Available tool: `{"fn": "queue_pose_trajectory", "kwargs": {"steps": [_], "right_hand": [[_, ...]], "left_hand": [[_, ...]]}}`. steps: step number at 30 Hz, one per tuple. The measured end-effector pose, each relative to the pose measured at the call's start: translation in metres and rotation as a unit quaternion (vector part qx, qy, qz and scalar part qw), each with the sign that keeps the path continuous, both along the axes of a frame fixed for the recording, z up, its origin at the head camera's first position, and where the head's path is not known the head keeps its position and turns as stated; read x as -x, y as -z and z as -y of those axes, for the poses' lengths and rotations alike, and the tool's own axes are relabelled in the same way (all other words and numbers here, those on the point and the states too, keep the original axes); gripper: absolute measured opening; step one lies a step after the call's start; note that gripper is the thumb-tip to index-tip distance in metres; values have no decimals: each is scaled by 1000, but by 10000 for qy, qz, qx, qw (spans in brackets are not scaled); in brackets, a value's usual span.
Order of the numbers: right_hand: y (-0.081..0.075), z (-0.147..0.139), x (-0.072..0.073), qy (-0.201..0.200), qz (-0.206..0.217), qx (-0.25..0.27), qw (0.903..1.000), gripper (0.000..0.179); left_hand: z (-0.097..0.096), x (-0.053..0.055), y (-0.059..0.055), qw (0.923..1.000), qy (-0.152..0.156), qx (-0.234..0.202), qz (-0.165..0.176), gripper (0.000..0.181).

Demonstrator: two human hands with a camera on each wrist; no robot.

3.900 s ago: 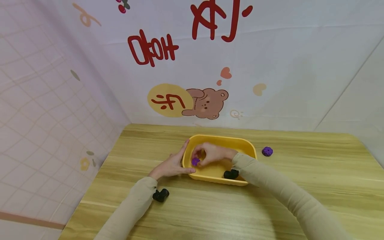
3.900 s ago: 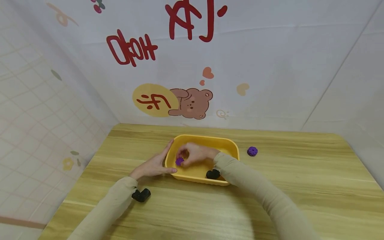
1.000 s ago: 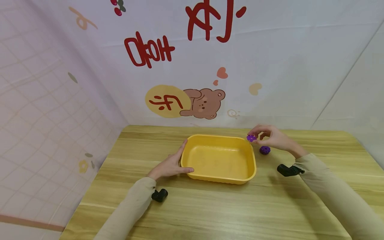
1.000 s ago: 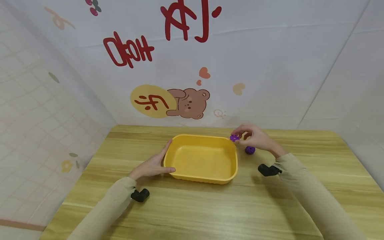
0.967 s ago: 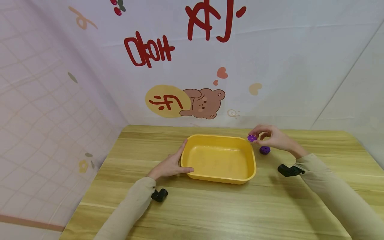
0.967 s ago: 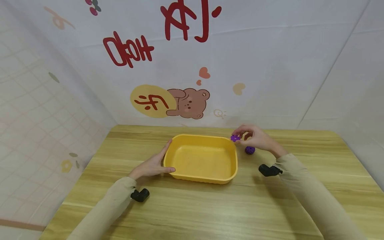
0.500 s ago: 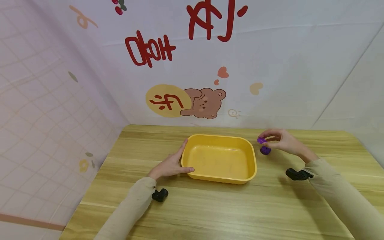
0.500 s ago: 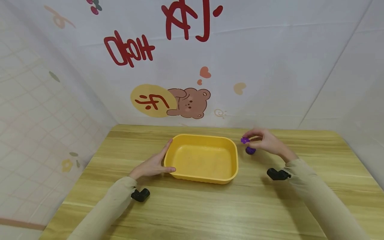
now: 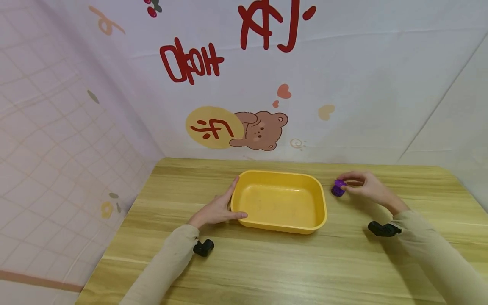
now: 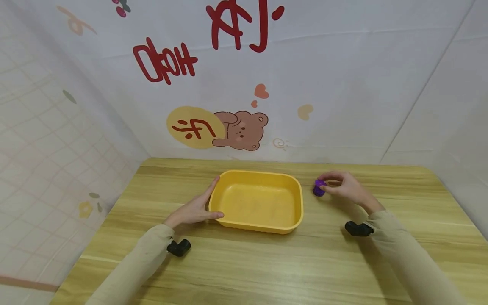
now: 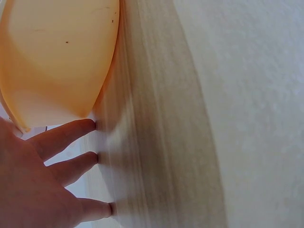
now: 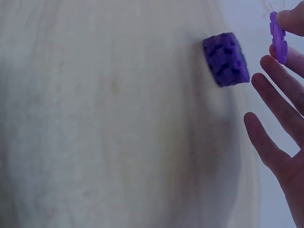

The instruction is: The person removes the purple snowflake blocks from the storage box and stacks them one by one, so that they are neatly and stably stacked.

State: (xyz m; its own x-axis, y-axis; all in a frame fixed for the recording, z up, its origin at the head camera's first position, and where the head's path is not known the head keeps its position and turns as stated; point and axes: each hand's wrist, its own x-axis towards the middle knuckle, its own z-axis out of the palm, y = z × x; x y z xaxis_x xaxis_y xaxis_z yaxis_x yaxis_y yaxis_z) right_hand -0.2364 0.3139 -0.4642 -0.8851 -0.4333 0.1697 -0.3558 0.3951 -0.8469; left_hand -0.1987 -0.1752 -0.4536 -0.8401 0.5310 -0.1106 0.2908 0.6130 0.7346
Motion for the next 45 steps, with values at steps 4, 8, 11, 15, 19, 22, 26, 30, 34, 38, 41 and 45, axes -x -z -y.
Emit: {"fn": "queue_pose_trajectory", "kwargs": {"steps": [4, 8, 11, 15, 19, 22, 26, 30, 34, 38, 41, 45], "right_hand": [[5, -2, 0, 62, 35, 75, 9999, 32], [7, -1, 2, 66, -294, -9, 9995, 30], [8, 0, 3, 13, -380, -31, 9993, 29], [9, 3, 1, -54, -375, 24, 9993, 27], [13, 4, 0, 1, -567, 12, 9984, 24], [17, 4, -1, 97, -722, -34, 9973, 23], [19, 4, -2, 164, -838, -86, 9963, 23], [19, 3, -3, 189, -937, -158, 9953, 24], [19, 4, -4, 220, -948, -184, 9951, 25], [18, 4, -5, 250, -906, -179, 9954, 26], [18, 4, -5, 262, -891, -167, 9955, 27], [21, 3, -5, 274, -904, -242, 9952, 28]], "left_hand": [[-1, 0, -2, 10000, -7, 67, -21, 117], [-1, 0, -3, 9999, -41, 134, -47, 117], [-1, 0, -3, 9999, -51, 131, -40, 117], [-1, -1, -3, 9999, -65, 142, -13, 117], [-1, 0, -3, 9999, -56, 112, 15, 117], [-1, 0, -3, 10000, -41, 57, 17, 116], [0, 0, -3, 10000, -46, 55, -4, 116], [0, 0, -2, 10000, -34, 40, -9, 116], [0, -1, -2, 10000, -34, 28, 1, 116], [0, -1, -4, 10000, -59, 65, 14, 116], [0, -1, -5, 9999, -46, 121, -9, 116], [0, 0, -4, 9999, -19, 158, -1, 116]]}}
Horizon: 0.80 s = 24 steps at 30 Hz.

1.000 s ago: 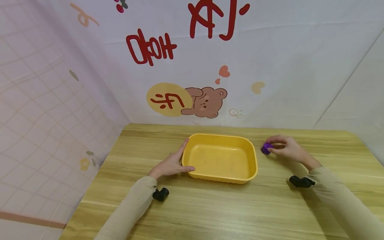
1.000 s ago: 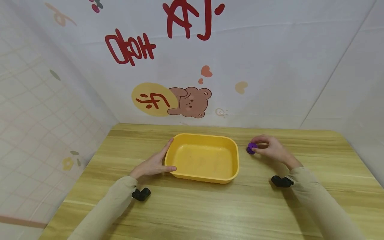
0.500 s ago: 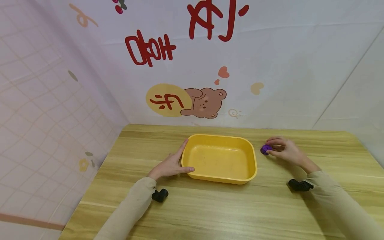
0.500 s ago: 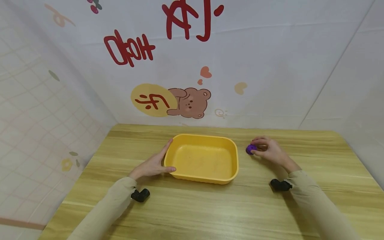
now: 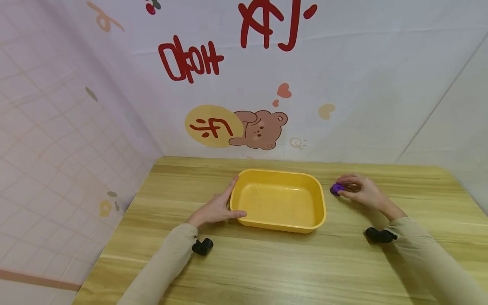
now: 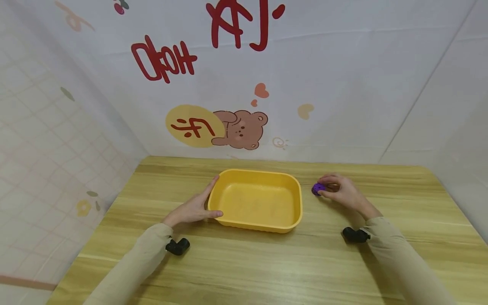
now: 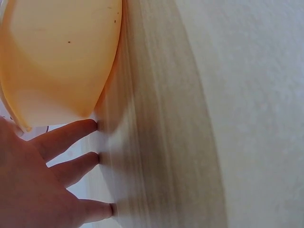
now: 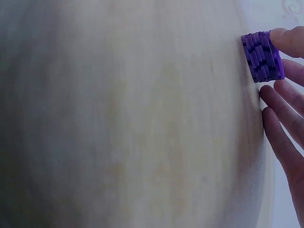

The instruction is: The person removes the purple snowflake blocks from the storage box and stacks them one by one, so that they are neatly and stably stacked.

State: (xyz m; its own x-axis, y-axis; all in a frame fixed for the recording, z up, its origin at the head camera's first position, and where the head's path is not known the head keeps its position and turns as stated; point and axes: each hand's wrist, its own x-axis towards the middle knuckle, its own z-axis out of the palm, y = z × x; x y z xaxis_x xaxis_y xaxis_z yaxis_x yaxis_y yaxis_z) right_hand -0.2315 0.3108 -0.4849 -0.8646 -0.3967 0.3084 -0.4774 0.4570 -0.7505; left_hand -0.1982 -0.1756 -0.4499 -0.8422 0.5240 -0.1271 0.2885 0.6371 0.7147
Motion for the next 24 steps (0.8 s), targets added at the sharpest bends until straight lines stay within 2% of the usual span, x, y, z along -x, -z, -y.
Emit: {"fn": "queue_pose_trajectory", "kwargs": {"steps": [5, 11, 14, 21, 24], "right_hand": [[-2, 3, -2, 113, -93, -236, 9996, 30], [-21, 14, -12, 139, -44, -331, 9993, 29], [-25, 15, -14, 119, -8, -321, 9994, 28], [1, -3, 1, 19, 65, -12, 10000, 34], [-3, -6, 2, -72, 106, -21, 9999, 37]], "left_hand": [[0, 1, 1, 10000, -2, 35, -28, 116], [0, 2, 2, 10000, -17, 49, -26, 116], [-1, 2, 1, 10000, -19, 48, -21, 115], [-1, 2, 2, 10000, 7, 80, -47, 116], [-2, 1, 2, 9999, 3, 109, -58, 116]]}}
